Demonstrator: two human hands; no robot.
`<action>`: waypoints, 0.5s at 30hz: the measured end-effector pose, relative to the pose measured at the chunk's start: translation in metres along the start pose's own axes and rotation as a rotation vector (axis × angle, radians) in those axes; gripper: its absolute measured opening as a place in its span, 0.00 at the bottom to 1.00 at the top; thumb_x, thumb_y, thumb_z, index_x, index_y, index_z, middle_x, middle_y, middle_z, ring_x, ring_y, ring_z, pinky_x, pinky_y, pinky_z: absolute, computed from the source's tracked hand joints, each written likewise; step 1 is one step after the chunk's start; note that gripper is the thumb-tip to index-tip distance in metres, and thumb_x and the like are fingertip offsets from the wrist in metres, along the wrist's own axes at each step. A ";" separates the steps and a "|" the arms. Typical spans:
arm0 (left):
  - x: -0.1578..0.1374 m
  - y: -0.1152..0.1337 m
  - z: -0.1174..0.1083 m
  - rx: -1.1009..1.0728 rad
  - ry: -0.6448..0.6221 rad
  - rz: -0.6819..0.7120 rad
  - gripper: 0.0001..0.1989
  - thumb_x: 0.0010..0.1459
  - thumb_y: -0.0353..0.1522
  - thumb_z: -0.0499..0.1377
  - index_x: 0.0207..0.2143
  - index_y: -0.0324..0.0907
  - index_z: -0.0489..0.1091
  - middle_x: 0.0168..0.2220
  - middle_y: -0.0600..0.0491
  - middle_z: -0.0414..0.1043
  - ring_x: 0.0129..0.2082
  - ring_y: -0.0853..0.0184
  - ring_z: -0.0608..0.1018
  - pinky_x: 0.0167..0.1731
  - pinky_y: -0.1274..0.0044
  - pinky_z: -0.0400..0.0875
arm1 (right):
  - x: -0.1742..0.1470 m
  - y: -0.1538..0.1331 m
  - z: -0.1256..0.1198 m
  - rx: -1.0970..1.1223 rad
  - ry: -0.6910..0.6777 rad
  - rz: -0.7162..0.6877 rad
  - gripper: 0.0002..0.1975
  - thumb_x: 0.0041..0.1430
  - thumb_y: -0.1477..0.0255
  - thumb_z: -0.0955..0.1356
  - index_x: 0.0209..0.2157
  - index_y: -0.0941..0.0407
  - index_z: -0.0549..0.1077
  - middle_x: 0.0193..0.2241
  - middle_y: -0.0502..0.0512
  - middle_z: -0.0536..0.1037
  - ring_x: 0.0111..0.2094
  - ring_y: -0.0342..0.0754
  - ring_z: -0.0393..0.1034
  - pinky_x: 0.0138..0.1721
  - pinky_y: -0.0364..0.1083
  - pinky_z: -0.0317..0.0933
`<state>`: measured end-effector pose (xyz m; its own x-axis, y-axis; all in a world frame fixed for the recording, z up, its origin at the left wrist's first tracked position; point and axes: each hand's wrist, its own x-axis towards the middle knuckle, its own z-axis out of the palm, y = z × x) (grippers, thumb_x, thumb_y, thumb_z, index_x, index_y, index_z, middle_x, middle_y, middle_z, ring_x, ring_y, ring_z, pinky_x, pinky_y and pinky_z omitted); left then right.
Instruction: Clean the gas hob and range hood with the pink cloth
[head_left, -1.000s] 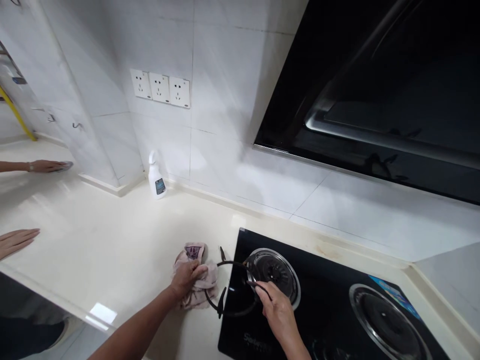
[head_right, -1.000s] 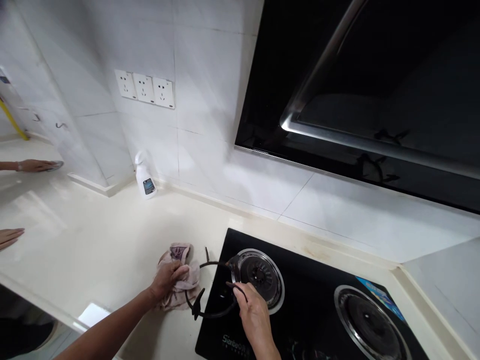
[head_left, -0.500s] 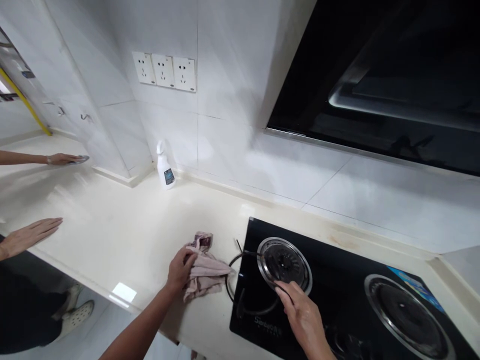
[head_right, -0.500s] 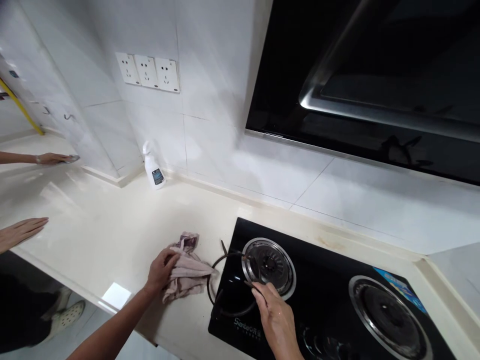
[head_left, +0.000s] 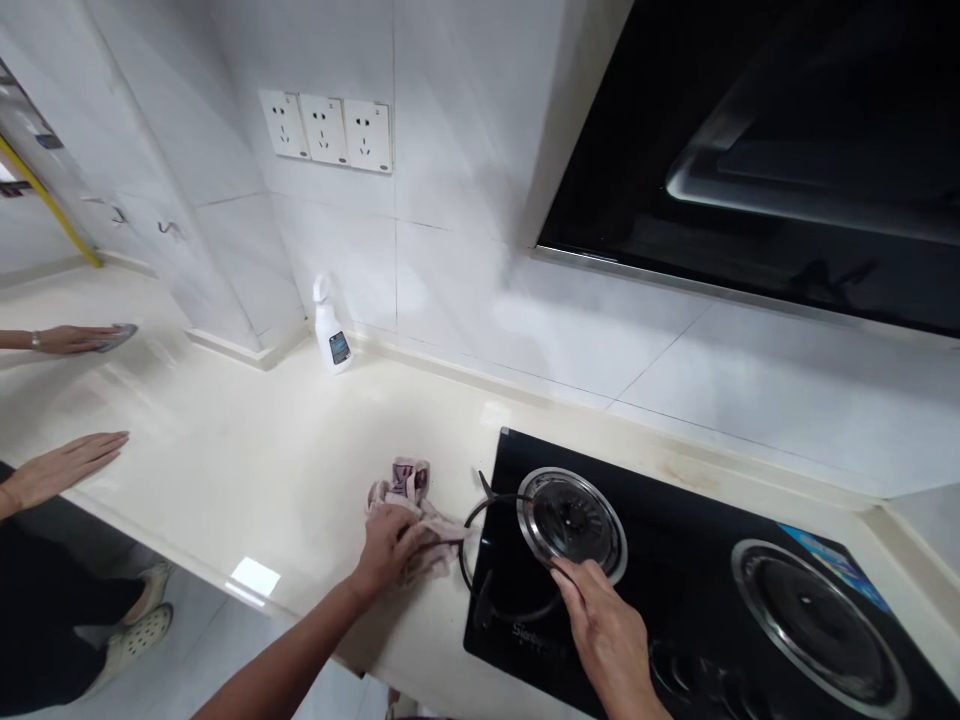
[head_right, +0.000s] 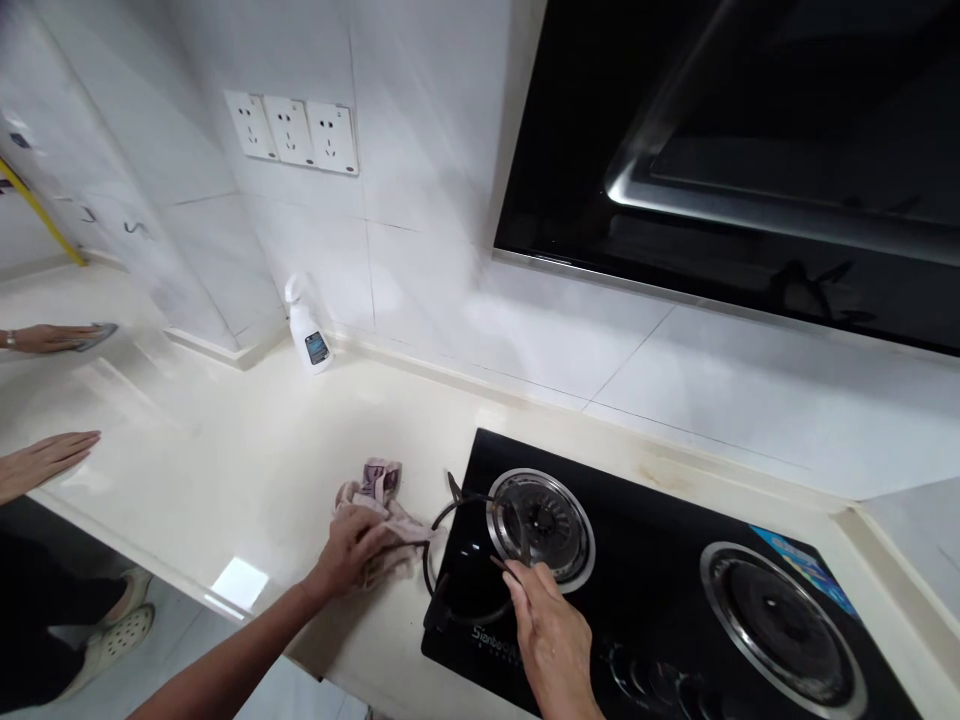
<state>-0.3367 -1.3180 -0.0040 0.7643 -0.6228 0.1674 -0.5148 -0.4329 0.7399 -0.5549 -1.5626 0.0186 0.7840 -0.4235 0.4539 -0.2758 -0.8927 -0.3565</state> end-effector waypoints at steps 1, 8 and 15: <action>0.003 0.010 -0.003 -0.139 0.049 -0.033 0.17 0.66 0.43 0.50 0.32 0.43 0.72 0.32 0.52 0.71 0.37 0.64 0.70 0.43 0.69 0.66 | 0.000 0.000 0.000 -0.003 0.004 -0.007 0.24 0.72 0.56 0.56 0.44 0.51 0.80 0.38 0.54 0.82 0.42 0.50 0.79 0.35 0.44 0.71; 0.019 0.068 -0.020 -0.738 0.229 -0.233 0.19 0.59 0.51 0.56 0.32 0.44 0.64 0.27 0.57 0.67 0.29 0.68 0.70 0.32 0.76 0.68 | -0.001 -0.007 -0.003 0.106 -0.017 -0.007 0.22 0.71 0.56 0.58 0.45 0.51 0.79 0.38 0.54 0.82 0.39 0.48 0.79 0.38 0.43 0.72; 0.012 0.039 -0.024 -0.969 0.282 -0.419 0.23 0.52 0.53 0.61 0.33 0.45 0.60 0.23 0.62 0.64 0.22 0.73 0.68 0.25 0.79 0.66 | -0.007 -0.005 -0.006 0.235 -0.063 -0.059 0.17 0.71 0.61 0.61 0.46 0.51 0.79 0.40 0.52 0.82 0.40 0.46 0.79 0.41 0.40 0.72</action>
<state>-0.3380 -1.3271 0.0424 0.9326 -0.3208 -0.1656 0.2370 0.1981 0.9511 -0.5623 -1.5564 0.0221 0.8298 -0.3546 0.4308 -0.0973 -0.8523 -0.5139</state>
